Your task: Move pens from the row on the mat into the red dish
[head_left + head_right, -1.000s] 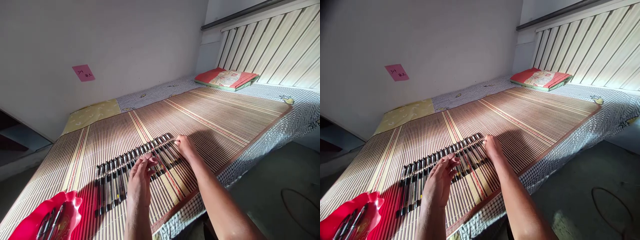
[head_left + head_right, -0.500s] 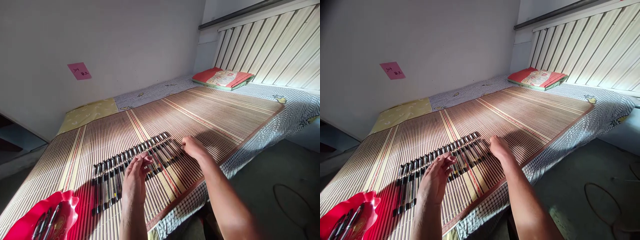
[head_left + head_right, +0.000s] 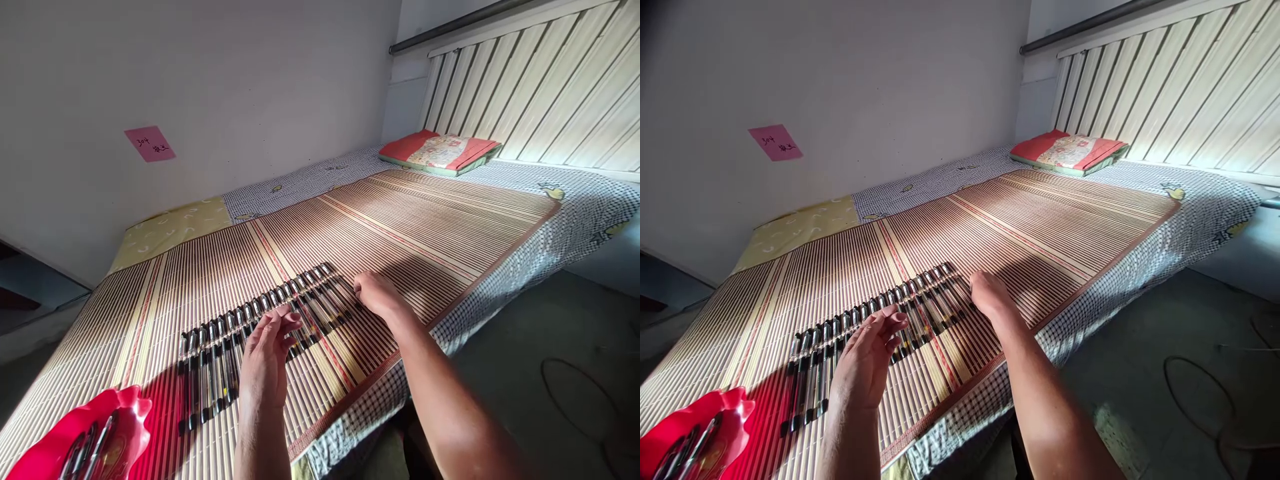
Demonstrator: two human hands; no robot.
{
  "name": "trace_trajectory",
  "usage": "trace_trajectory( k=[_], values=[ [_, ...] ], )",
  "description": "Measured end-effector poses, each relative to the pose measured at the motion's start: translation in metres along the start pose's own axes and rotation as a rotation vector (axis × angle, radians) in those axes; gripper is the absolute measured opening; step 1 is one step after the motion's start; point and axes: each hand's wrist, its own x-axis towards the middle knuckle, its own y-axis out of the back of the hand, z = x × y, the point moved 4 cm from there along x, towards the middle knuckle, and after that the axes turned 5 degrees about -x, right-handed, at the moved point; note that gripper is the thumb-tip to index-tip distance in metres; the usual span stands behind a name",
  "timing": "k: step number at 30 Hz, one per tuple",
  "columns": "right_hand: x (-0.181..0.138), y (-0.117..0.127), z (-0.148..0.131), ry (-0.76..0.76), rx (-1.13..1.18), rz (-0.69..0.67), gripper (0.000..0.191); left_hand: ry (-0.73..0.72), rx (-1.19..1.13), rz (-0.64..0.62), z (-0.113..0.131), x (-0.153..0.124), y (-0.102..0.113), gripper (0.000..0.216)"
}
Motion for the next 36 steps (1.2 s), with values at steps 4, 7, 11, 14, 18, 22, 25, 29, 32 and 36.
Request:
trace_trajectory(
  k=[4,7,11,14,18,22,25,29,32,36],
  values=[
    [-0.002,0.001,-0.005,0.008,0.011,0.005,0.019,-0.006,0.005,0.008,0.0,0.0,-0.001,0.04],
    [-0.001,0.001,-0.007,0.013,0.017,0.013,0.019,-0.009,0.003,0.015,0.001,0.001,-0.001,0.039],
    [0.001,0.001,-0.007,0.017,0.027,0.022,0.019,-0.015,0.001,0.007,0.001,0.001,0.0,0.039],
    [0.001,0.001,-0.008,0.025,0.038,0.023,0.021,-0.012,0.008,-0.016,0.0,0.001,0.001,0.039],
    [-0.001,0.001,-0.009,0.034,0.045,0.019,0.022,-0.005,0.014,-0.017,0.0,0.0,0.001,0.039],
    [-0.003,0.002,-0.011,0.042,0.051,0.018,0.022,-0.003,0.018,-0.013,0.0,0.001,0.001,0.04],
    [-0.004,0.004,-0.012,0.033,0.064,0.009,0.023,-0.001,0.017,-0.008,-0.001,0.001,0.001,0.04],
    [-0.005,0.005,-0.013,0.022,0.081,-0.007,0.024,0.002,0.011,0.004,-0.001,0.001,0.002,0.041],
    [-0.004,0.004,-0.011,0.019,0.088,-0.009,0.028,-0.001,0.001,-0.003,-0.002,0.002,0.003,0.043],
    [0.001,0.003,-0.001,0.019,0.079,0.005,0.032,0.004,-0.004,-0.029,0.0,0.004,0.004,0.044]
  ],
)
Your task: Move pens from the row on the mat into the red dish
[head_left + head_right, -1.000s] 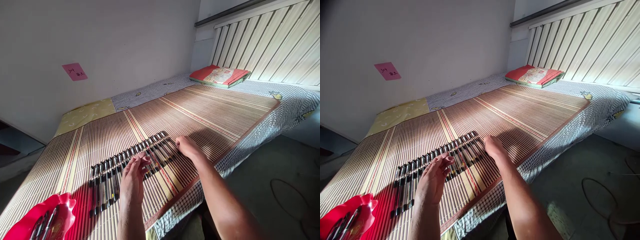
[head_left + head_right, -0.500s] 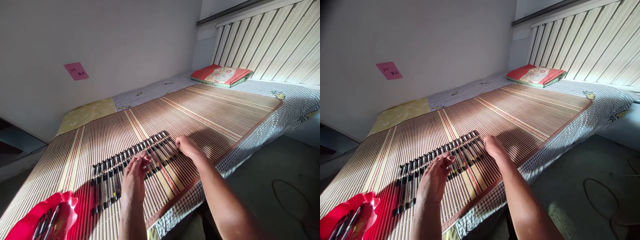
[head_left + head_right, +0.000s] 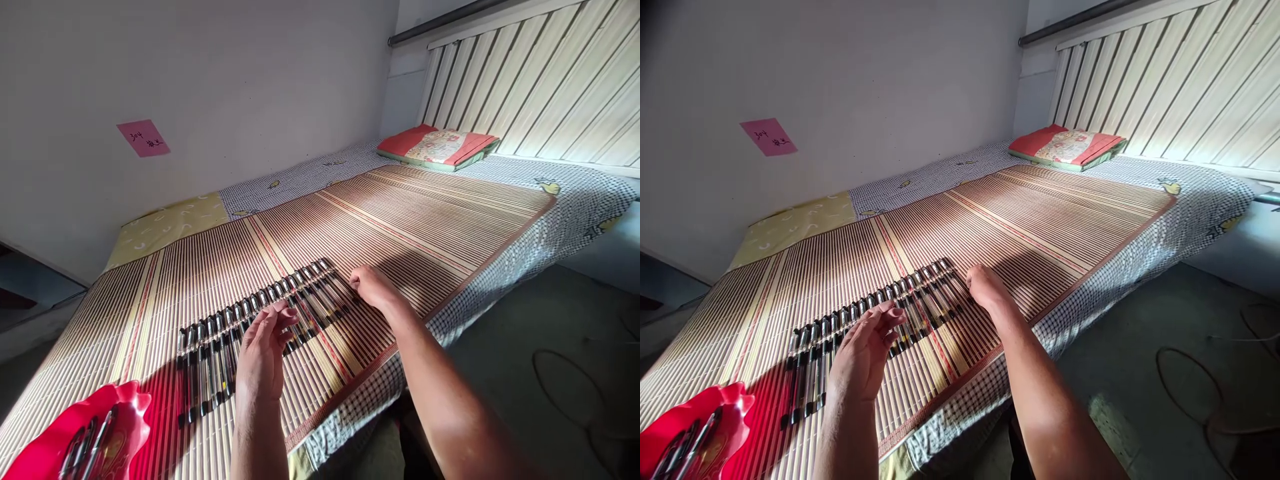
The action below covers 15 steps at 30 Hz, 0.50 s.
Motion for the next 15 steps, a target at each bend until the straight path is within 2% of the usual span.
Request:
trace_trajectory(
  k=[6,15],
  values=[
    [0.003,0.002,0.013,0.007,-0.023,0.009,0.02,-0.004,-0.008,0.069,0.005,-0.003,-0.005,0.046],
    [0.008,-0.007,0.011,0.006,0.017,-0.02,0.008,0.006,0.013,0.056,0.003,0.0,-0.003,0.053]
  ],
)
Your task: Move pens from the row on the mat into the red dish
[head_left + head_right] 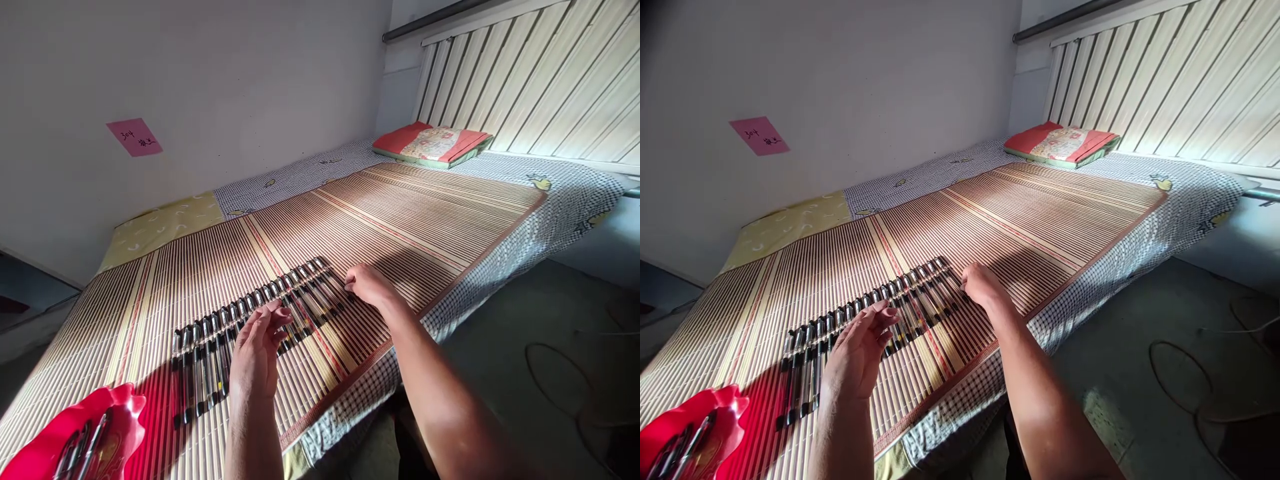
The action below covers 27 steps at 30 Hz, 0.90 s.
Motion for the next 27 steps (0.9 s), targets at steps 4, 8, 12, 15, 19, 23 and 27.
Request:
trace_trajectory(
  k=[4,8,12,15,19,23,27],
  values=[
    [0.0,0.0,-0.001,-0.002,0.0,0.013,0.008,0.003,-0.004,0.007,0.0,-0.001,0.001,0.054],
    [-0.003,0.004,-0.003,0.007,-0.016,0.031,0.026,0.001,-0.006,0.023,0.0,-0.002,0.001,0.054],
    [-0.009,0.01,-0.007,0.006,-0.025,0.023,0.049,0.001,-0.012,0.016,0.0,-0.002,0.002,0.054],
    [-0.013,0.013,-0.011,-0.004,-0.03,0.007,0.053,0.002,-0.018,-0.002,-0.001,0.0,0.003,0.055],
    [-0.014,0.021,-0.018,0.037,-0.005,0.088,0.047,-0.007,-0.014,0.002,-0.005,0.002,0.004,0.056],
    [-0.016,0.035,-0.021,0.088,0.122,0.29,0.041,-0.022,0.009,-0.033,-0.012,-0.004,-0.001,0.049],
    [-0.016,0.047,-0.021,0.071,0.209,0.427,0.035,-0.043,0.059,-0.143,-0.02,-0.005,-0.006,0.057]
  ],
)
